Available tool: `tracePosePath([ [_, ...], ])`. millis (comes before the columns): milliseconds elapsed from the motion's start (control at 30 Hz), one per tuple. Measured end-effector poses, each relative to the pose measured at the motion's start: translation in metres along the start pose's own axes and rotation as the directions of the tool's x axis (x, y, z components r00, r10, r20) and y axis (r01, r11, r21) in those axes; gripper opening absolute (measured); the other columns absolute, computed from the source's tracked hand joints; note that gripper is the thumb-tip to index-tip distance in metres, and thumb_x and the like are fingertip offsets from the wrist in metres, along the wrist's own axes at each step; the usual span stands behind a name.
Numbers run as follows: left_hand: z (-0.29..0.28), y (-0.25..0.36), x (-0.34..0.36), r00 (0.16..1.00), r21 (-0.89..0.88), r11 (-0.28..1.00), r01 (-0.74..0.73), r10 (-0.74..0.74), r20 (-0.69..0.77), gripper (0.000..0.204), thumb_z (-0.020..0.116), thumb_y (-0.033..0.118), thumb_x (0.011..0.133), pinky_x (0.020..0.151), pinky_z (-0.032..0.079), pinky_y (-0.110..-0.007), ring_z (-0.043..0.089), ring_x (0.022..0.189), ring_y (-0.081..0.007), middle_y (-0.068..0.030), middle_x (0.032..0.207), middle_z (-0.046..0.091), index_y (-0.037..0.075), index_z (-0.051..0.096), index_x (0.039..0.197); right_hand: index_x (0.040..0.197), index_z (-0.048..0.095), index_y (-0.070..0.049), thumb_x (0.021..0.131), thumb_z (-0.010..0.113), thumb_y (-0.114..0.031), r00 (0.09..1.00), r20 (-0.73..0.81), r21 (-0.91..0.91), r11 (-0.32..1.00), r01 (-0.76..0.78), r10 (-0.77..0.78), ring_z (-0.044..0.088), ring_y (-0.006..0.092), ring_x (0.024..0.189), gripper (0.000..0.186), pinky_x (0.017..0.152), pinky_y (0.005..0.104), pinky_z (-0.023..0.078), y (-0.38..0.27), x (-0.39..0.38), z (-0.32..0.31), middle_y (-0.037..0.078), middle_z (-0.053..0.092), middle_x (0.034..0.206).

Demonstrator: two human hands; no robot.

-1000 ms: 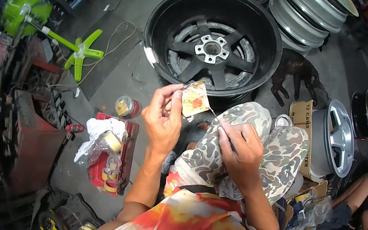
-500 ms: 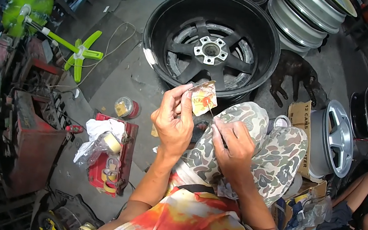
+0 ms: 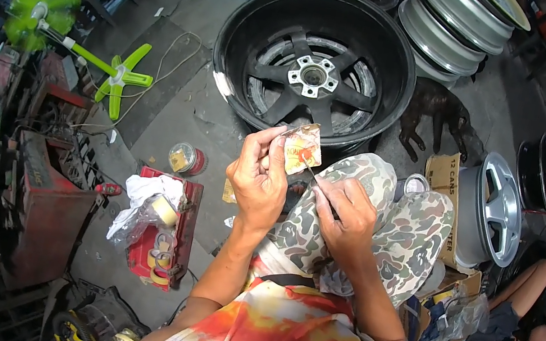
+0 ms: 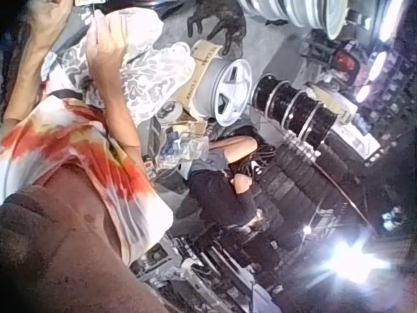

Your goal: Applying filler material to a car rim and sanding it down to repair surface damage.

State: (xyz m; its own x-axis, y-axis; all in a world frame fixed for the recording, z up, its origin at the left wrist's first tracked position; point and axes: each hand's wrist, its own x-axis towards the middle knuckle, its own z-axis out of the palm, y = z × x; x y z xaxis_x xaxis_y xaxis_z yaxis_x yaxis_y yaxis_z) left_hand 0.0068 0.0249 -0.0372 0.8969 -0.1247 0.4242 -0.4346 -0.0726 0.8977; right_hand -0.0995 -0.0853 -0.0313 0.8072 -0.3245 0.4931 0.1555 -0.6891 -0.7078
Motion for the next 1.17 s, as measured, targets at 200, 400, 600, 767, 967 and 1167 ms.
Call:
tracePosePath([
  [200, -0.003, 0.002, 0.001, 1.000, 0.070, 0.997, -0.015, 0.014, 0.009, 0.011, 0.061, -0.003, 0.094, 0.060, 0.052, -0.024, 0.067, 0.073, -0.0094, -0.0122, 0.086, 0.071, -0.006, 0.064, 0.104, 0.101, 0.069, 0.004, 0.077, 0.069, 0.006, 0.999, -0.027, 0.019, 0.999, -0.042, 0.042, 0.059, 0.0287, 0.071, 0.024, 0.066, 0.0383, 0.049, 0.001, -0.003, -0.005, 0.012, 0.057, 0.078],
  [400, -0.004, -0.008, -0.006, 0.999, 0.081, 0.997, 0.012, -0.015, 0.038, 0.012, 0.059, 0.000, 0.097, 0.056, 0.041, -0.017, 0.056, 0.070, -0.0008, -0.0029, 0.084, 0.068, -0.004, 0.065, 0.107, 0.099, 0.069, 0.004, 0.078, 0.069, 0.005, 1.000, 0.000, 0.029, 1.000, -0.005, 0.005, 0.059, 0.0293, 0.072, 0.021, 0.065, 0.0379, 0.049, 0.006, -0.005, 0.003, 0.013, 0.058, 0.078],
  [600, -0.029, -0.050, 0.000, 0.984, 0.005, 0.984, 0.177, -0.177, 0.014, 0.013, 0.062, 0.004, 0.095, 0.065, 0.052, -0.026, 0.068, 0.075, -0.0103, -0.0120, 0.083, 0.072, -0.005, 0.068, 0.103, 0.097, 0.070, 0.003, 0.082, 0.070, 0.002, 0.991, 0.113, 0.080, 0.993, -0.087, 0.078, 0.060, 0.0230, 0.070, 0.016, 0.065, 0.0333, 0.049, 0.011, -0.014, -0.002, 0.011, 0.061, 0.081],
  [767, -0.084, -0.203, -0.073, 0.848, 0.447, 0.795, 0.410, -0.513, 0.134, 0.020, 0.063, 0.015, 0.093, 0.072, 0.053, -0.037, 0.072, 0.079, -0.0313, -0.0224, 0.087, 0.071, -0.001, 0.073, 0.097, 0.100, 0.069, 0.003, 0.088, 0.069, -0.001, 0.939, 0.078, 0.198, 0.918, -0.344, 0.335, 0.053, 0.0088, 0.076, 0.013, 0.068, 0.0208, 0.042, 0.022, -0.020, -0.014, 0.004, 0.059, 0.084],
  [967, -0.102, -0.324, -0.163, 0.738, 0.597, 0.628, 0.500, -0.669, 0.085, 0.020, 0.066, 0.016, 0.087, 0.082, 0.053, -0.043, 0.070, 0.092, -0.0369, -0.0228, 0.092, 0.071, 0.001, 0.074, 0.098, 0.107, 0.066, 0.004, 0.093, 0.065, -0.002, 0.832, 0.200, 0.370, 0.747, -0.553, 0.517, 0.055, 0.0057, 0.077, 0.015, 0.069, 0.0195, 0.046, 0.024, -0.026, -0.010, 0.000, 0.057, 0.092],
  [1167, -0.166, -0.369, -0.140, 0.687, 0.787, 0.342, 0.514, -0.713, -0.139, 0.057, 0.073, 0.028, 0.081, 0.102, 0.045, -0.042, 0.055, 0.120, -0.0462, -0.0249, 0.136, 0.055, 0.014, 0.058, 0.135, 0.108, 0.064, 0.004, 0.096, 0.063, -0.003, 0.775, 0.231, 0.444, 0.645, -0.622, 0.588, 0.062, 0.0109, 0.075, 0.015, 0.067, 0.0220, 0.052, 0.036, -0.038, -0.006, 0.005, 0.059, 0.094],
])
